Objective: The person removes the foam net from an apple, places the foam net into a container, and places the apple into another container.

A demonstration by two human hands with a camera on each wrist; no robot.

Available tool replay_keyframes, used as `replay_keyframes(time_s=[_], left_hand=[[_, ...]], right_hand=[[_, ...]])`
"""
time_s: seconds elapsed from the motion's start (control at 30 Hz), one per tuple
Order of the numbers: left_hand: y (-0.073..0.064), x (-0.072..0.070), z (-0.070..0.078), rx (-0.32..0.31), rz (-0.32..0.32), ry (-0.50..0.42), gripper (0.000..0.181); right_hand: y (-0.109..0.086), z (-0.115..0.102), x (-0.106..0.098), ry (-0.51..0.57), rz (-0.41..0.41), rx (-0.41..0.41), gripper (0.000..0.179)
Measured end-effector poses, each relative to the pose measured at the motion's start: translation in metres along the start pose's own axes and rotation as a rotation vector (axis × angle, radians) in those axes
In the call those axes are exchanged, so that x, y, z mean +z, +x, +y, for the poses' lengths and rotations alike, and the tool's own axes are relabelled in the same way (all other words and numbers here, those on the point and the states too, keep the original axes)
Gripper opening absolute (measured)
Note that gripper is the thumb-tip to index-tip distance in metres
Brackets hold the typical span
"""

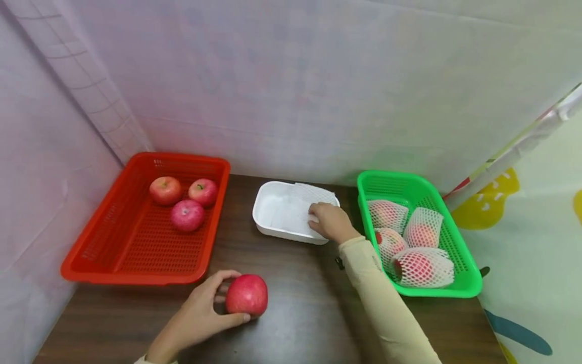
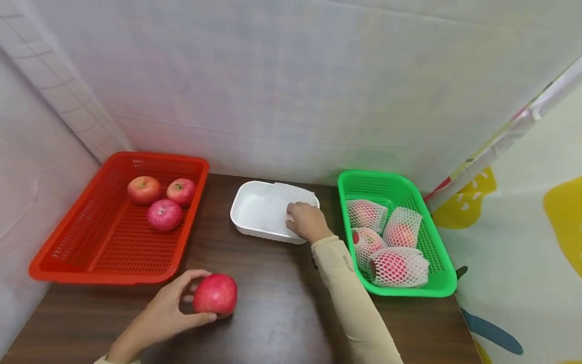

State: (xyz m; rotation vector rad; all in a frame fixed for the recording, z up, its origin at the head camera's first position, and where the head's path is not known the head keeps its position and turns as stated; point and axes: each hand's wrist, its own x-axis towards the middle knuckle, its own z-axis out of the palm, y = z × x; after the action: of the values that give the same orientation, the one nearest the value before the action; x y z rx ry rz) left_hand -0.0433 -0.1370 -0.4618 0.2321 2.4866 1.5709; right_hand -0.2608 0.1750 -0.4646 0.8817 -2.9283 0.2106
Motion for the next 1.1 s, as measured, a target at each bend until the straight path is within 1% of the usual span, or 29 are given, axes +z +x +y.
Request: replay_keyframes(time_s=[0.07,0.1,0.17,0.2,0.23,0.3,0.33,0.37,0.4,0.5,0.57,0.6,0.67,0.7,0.77,0.8,0.83,0.9,0.93,1.0,1.1], left_hand=[[0.000,-0.002,0.002,-0.014,0.011,0.006,0.074],[0.001,-0.003,0.003,-0.016,0.018,0.007,0.074],[0.001,-0.006,0.004,-0.011,0.030,0.015,0.075],[0.002,-0.008,0.006,-0.012,0.036,0.020,0.075],[0.002,-0.011,0.007,-0.014,0.043,0.029,0.075],[0.002,-0.019,0.010,0.006,0.061,0.055,0.075],[0.003,-0.024,0.012,0.018,0.073,0.079,0.074],[0.003,-0.031,0.015,0.045,0.086,0.106,0.074],[0.004,-0.039,0.018,0.059,0.101,0.148,0.073],[0.009,-0.070,0.026,0.120,0.146,0.312,0.073],[0.014,-0.097,0.032,0.121,0.151,0.419,0.076],[0.019,-0.112,0.034,0.100,0.150,0.472,0.077],[0.031,-0.143,0.034,0.080,0.142,0.542,0.080],[0.038,-0.158,0.031,0.058,0.129,0.574,0.083],[0.056,-0.187,0.022,0.023,0.100,0.637,0.086],[0.065,-0.199,0.015,0.022,0.094,0.673,0.086],[0.074,-0.210,0.008,0.022,0.074,0.707,0.085],[0.090,-0.228,-0.009,0.026,0.029,0.775,0.080],[0.097,-0.234,-0.017,0.027,0.004,0.805,0.076],[0.107,-0.242,-0.032,0.030,-0.050,0.864,0.068],[0.115,-0.246,-0.049,-0.013,-0.137,0.910,0.062]], right_hand=[[-0.015,-0.002,-0.014,-0.028,0.124,-0.028,0.030],[-0.025,-0.003,-0.021,-0.041,0.201,-0.042,0.034],[-0.045,-0.007,-0.035,-0.065,0.343,-0.064,0.042],[-0.057,-0.009,-0.041,-0.068,0.397,-0.071,0.045],[-0.068,-0.011,-0.046,-0.063,0.438,-0.075,0.047],[-0.090,-0.015,-0.052,-0.054,0.475,-0.077,0.048],[-0.100,-0.017,-0.054,-0.051,0.474,-0.077,0.048],[-0.109,-0.019,-0.055,-0.043,0.465,-0.076,0.048],[-0.117,-0.020,-0.055,-0.035,0.453,-0.072,0.048],[-0.138,-0.023,-0.050,-0.007,0.409,-0.062,0.046],[-0.149,-0.024,-0.045,0.011,0.386,-0.061,0.044],[-0.153,-0.025,-0.043,0.019,0.378,-0.063,0.044],[-0.159,-0.026,-0.040,0.029,0.368,-0.063,0.043],[-0.161,-0.027,-0.038,0.031,0.365,-0.060,0.044],[-0.164,-0.029,-0.036,0.029,0.360,-0.053,0.046],[-0.166,-0.029,-0.035,0.026,0.357,-0.047,0.047],[-0.167,-0.031,-0.034,0.023,0.353,-0.044,0.049],[-0.169,-0.032,-0.033,0.020,0.346,-0.040,0.051],[-0.170,-0.033,-0.032,0.019,0.342,-0.040,0.052],[-0.171,-0.035,-0.031,0.021,0.336,-0.046,0.051],[-0.171,-0.037,-0.029,0.029,0.328,-0.058,0.050]])
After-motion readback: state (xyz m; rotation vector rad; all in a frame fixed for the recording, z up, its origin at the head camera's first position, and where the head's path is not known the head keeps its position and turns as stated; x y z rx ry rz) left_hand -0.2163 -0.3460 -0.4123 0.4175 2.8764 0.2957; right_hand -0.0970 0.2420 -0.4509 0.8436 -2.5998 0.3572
